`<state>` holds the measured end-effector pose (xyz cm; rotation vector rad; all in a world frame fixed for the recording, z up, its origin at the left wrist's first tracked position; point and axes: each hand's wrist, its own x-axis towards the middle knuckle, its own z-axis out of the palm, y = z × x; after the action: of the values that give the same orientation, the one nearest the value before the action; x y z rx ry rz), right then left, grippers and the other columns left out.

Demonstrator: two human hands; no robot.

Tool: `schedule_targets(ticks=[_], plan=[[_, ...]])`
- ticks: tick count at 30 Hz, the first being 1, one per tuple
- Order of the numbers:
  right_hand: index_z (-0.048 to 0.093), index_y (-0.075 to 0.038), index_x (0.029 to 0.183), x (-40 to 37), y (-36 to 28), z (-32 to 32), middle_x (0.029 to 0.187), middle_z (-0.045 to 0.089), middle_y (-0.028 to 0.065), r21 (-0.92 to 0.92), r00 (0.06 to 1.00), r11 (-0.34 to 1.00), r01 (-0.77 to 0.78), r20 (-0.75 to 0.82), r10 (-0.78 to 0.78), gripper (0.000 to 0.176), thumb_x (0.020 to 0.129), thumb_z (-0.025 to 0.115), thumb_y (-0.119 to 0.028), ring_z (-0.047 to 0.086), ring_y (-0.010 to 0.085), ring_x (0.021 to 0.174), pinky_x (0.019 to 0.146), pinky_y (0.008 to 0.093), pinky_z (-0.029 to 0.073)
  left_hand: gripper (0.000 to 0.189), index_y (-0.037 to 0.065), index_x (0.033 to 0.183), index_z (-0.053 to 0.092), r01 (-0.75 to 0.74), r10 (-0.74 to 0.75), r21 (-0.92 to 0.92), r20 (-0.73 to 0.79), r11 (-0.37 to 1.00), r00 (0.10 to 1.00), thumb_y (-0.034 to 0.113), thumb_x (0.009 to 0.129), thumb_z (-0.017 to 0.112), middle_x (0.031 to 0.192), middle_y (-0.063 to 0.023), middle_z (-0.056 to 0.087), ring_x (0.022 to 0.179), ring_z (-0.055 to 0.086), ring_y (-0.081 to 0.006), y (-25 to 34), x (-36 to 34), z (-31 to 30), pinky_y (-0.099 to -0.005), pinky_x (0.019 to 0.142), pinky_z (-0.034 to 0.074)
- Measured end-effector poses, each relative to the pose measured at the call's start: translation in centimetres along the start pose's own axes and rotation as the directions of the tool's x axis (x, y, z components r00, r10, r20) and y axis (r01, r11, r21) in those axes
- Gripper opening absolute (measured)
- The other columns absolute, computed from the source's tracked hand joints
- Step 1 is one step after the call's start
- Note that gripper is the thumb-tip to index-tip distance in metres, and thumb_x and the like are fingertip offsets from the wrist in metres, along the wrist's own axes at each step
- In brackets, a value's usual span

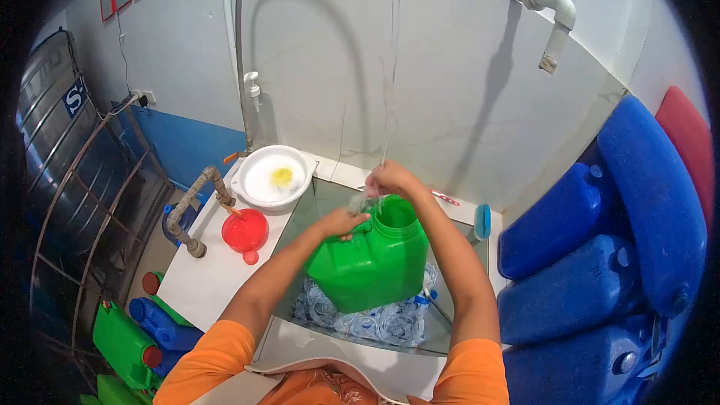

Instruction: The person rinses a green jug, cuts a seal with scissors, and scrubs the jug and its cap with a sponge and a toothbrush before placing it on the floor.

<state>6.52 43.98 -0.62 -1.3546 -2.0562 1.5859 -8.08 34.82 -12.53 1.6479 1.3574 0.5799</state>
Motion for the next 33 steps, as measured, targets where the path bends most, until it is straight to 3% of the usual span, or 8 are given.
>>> schedule_targets(ticks=[4, 11, 12, 16, 19, 25, 30, 33], plan=[[0.051, 0.005, 0.120, -1.6, 4.7, 3.1, 0.101, 0.059, 0.0268, -0.817, 0.971, 0.525, 0.237, 0.177, -0.162, 0.065, 0.068, 0.066, -0.032, 0.056, 0.0390, 0.099, 0.087, 0.0397, 0.045, 0.052, -0.004, 0.080, 0.052, -0.041, 0.058, 0.064, -0.297, 0.997, 0.953, 0.044, 0.093, 0.036, 0.064, -0.0200, 0.058, 0.050, 0.060, -0.0293, -1.0, -1.4, 3.9, -0.0425, 0.053, 0.048], [0.049, -0.004, 0.124, -6.0, 11.4, 7.9, 0.083, 0.055, 0.0127, -0.930, 0.599, 0.148, 0.336, 0.090, -0.796, 0.068, 0.067, 0.071, -0.035, 0.057, 0.0291, 0.079, 0.068, 0.0422, 0.042, 0.041, 0.001, 0.105, 0.048, -0.102, 0.032, -0.284, -0.243, 0.953, 0.969, 0.039, 0.096, 0.035, 0.087, -0.0133, 0.061, 0.073, 0.060, -0.0221, -0.9, -6.4, 7.2, -0.0360, 0.065, 0.048], [0.050, -0.006, 0.122, -6.6, 11.1, 7.6, 0.081, 0.056, 0.0115, -0.921, 0.618, 0.190, 0.340, 0.066, -0.783, 0.062, 0.071, 0.067, -0.036, 0.057, 0.0278, 0.079, 0.068, 0.0406, 0.041, 0.042, 0.002, 0.111, 0.049, -0.203, 0.152, -0.352, -0.165, 0.914, 0.974, 0.039, 0.096, 0.036, 0.094, -0.0122, 0.061, 0.082, 0.060, -0.0211, -2.0, -7.8, 6.9, -0.0346, 0.073, 0.047], [0.056, -0.007, 0.114, -7.6, 7.6, 7.9, 0.078, 0.059, 0.0118, -0.919, 0.594, 0.178, 0.352, 0.072, -0.801, 0.052, 0.076, 0.062, -0.042, 0.058, 0.0277, 0.077, 0.067, 0.0400, 0.041, 0.046, 0.007, 0.119, 0.051, 0.117, -0.433, -0.742, -0.250, 0.661, 0.866, 0.043, 0.092, 0.044, 0.104, -0.0082, 0.061, 0.089, 0.058, -0.0185, -8.6, -14.1, 6.4, -0.0282, 0.076, 0.045], [0.058, -0.005, 0.113, -8.9, -2.1, 6.1, 0.082, 0.060, 0.0145, -0.941, 0.561, 0.199, 0.272, -0.013, -0.828, 0.053, 0.073, 0.064, -0.041, 0.056, 0.0299, 0.075, 0.067, 0.0397, 0.040, 0.044, 0.005, 0.112, 0.054, 0.211, -0.407, -0.884, 0.026, 0.416, 0.913, 0.041, 0.093, 0.040, 0.096, -0.0114, 0.061, 0.080, 0.061, -0.0166, -17.3, -13.3, 7.3, -0.0279, 0.066, 0.049], [0.063, -0.008, 0.108, -12.6, -16.2, -0.8, 0.094, 0.064, 0.0183, -0.898, 0.311, 0.360, 0.254, -0.277, -0.909, 0.049, 0.075, 0.060, -0.045, 0.062, 0.0342, 0.085, 0.073, 0.0407, 0.049, 0.038, 0.005, 0.109, 0.054, -0.113, -0.229, -0.992, -0.123, 0.059, 0.966, 0.035, 0.093, 0.040, 0.098, -0.0107, 0.061, 0.080, 0.062, -0.0169, -4.7, -18.8, 3.3, -0.0300, 0.068, 0.053], [0.068, -0.005, 0.091, -7.4, -16.2, -2.6, 0.090, 0.064, 0.0227, -0.831, 0.669, 0.546, 0.106, -0.347, -0.658, 0.042, 0.069, 0.061, -0.040, 0.062, 0.0375, 0.084, 0.074, 0.0441, 0.049, 0.044, 0.005, 0.124, 0.046, -0.193, -0.256, -0.960, -0.138, -0.204, 0.957, 0.035, 0.095, 0.035, 0.112, -0.0097, 0.058, 0.099, 0.059, -0.0219, 0.2, -29.2, 4.7, -0.0343, 0.080, 0.052], [0.068, -0.002, 0.084, -8.9, -16.5, -0.1, 0.083, 0.063, 0.0250, -0.718, 0.625, 0.691, 0.082, -0.503, -0.597, 0.042, 0.067, 0.061, -0.040, 0.061, 0.0408, 0.083, 0.073, 0.0463, 0.049, 0.049, 0.005, 0.128, 0.042, -0.326, -0.258, -0.939, -0.343, 0.107, 0.903, 0.041, 0.095, 0.036, 0.120, -0.0104, 0.055, 0.106, 0.055, -0.0237, 2.9, -36.6, -1.1, -0.0364, 0.090, 0.046]])
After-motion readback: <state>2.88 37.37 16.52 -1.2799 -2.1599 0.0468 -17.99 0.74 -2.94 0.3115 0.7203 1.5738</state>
